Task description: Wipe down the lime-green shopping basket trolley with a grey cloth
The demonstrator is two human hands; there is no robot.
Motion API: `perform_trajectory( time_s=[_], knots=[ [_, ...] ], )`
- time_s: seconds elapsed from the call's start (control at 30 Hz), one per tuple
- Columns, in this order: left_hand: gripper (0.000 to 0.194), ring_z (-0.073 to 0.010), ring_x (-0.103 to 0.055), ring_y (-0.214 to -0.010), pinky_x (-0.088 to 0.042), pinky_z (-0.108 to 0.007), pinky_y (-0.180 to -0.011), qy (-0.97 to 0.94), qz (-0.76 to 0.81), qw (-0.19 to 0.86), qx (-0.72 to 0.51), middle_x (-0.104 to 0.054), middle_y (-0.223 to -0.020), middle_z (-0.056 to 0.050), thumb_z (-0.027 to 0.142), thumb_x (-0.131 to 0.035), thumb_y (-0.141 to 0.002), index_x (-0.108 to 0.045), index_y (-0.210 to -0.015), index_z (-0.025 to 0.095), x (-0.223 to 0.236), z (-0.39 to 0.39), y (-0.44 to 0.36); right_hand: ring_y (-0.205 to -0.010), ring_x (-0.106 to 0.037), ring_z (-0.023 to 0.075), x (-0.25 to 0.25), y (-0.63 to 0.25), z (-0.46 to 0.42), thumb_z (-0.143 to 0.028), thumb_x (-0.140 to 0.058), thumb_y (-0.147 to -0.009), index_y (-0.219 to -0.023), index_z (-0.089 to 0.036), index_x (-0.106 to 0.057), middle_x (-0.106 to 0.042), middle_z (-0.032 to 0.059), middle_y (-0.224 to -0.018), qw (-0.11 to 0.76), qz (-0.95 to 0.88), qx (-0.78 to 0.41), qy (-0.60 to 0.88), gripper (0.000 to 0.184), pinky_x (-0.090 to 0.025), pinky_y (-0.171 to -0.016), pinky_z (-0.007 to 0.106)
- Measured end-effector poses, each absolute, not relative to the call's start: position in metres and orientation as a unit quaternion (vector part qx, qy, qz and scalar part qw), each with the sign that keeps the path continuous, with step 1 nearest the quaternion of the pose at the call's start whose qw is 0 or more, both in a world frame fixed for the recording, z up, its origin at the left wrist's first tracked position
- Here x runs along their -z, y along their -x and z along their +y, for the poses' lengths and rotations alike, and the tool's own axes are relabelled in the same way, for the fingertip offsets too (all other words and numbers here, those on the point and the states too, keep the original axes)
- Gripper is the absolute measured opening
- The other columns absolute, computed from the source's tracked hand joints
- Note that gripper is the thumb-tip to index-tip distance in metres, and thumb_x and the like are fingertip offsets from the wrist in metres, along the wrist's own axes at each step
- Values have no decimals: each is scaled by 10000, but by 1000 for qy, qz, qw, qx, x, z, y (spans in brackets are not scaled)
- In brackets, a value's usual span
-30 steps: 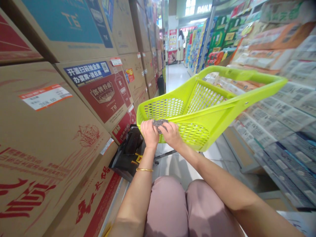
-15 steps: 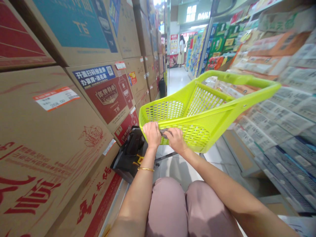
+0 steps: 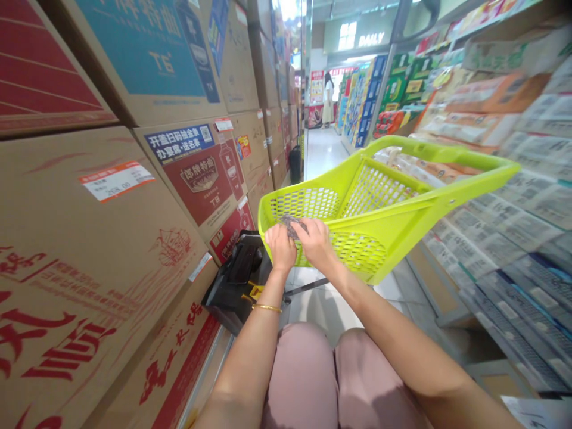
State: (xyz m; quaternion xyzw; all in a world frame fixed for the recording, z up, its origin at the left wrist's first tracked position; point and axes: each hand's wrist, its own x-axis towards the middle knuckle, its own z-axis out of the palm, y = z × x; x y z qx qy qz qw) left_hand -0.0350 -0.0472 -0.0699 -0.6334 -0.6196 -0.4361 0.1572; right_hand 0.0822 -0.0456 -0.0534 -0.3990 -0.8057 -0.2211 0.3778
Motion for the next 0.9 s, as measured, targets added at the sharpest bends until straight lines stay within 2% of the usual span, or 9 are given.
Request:
perform_trajectory(
  time_s=[0.17,0.33,0.47,0.67,0.8,0.9],
  knots=[
    [345,-200,-457,-794,-302,-325,-754,645,-609,158,433,-549,-788,-61,278,-263,-950,-562,-801,192,65,-54,23,-1012,-413,216,48,-111,-53,-157,-403,-887,-1193,-254,-580,-554,96,-1145,343,-791,207,463,367,-330,-852,345],
    [365,-196,-446,-780,-288,-324,-744,642,-609,162,437,-550,-772,-51,299,-258,-959,-574,-811,193,66,-59,7,-1019,-398,229,50,-142,-55,-132,-393,-870,-1165,-258,-595,-534,96,-1146,361,-748,196,521,379,-336,-849,363],
    [348,-198,-445,-784,-281,-331,-748,636,-618,149,438,-550,-772,-53,288,-279,-955,-576,-800,192,68,-60,-4,-999,-388,231,45,-152,-58,-139,-392,-875,-1159,-239,-592,-535,100,-1131,347,-754,195,523,362,-334,-831,358],
    [286,-202,-446,-780,-293,-335,-748,634,-628,122,434,-551,-788,-58,242,-319,-930,-556,-779,193,63,-65,-16,-959,-384,234,23,-135,-72,-144,-382,-889,-1186,-191,-552,-528,119,-1104,251,-815,175,493,346,-323,-801,341],
    [213,-211,-460,-797,-308,-339,-747,636,-641,96,419,-551,-794,-64,166,-355,-880,-540,-777,193,60,-69,-19,-964,-389,228,14,-125,-79,-144,-412,-878,-1202,-185,-526,-516,122,-1097,237,-841,149,463,347,-321,-799,329],
    [180,-220,-471,-825,-315,-345,-760,645,-644,87,403,-564,-832,-71,170,-377,-863,-540,-791,199,58,-72,-19,-963,-397,228,12,-125,-82,-141,-418,-873,-1205,-188,-522,-516,120,-1103,233,-840,141,468,351,-323,-796,328]
  ],
)
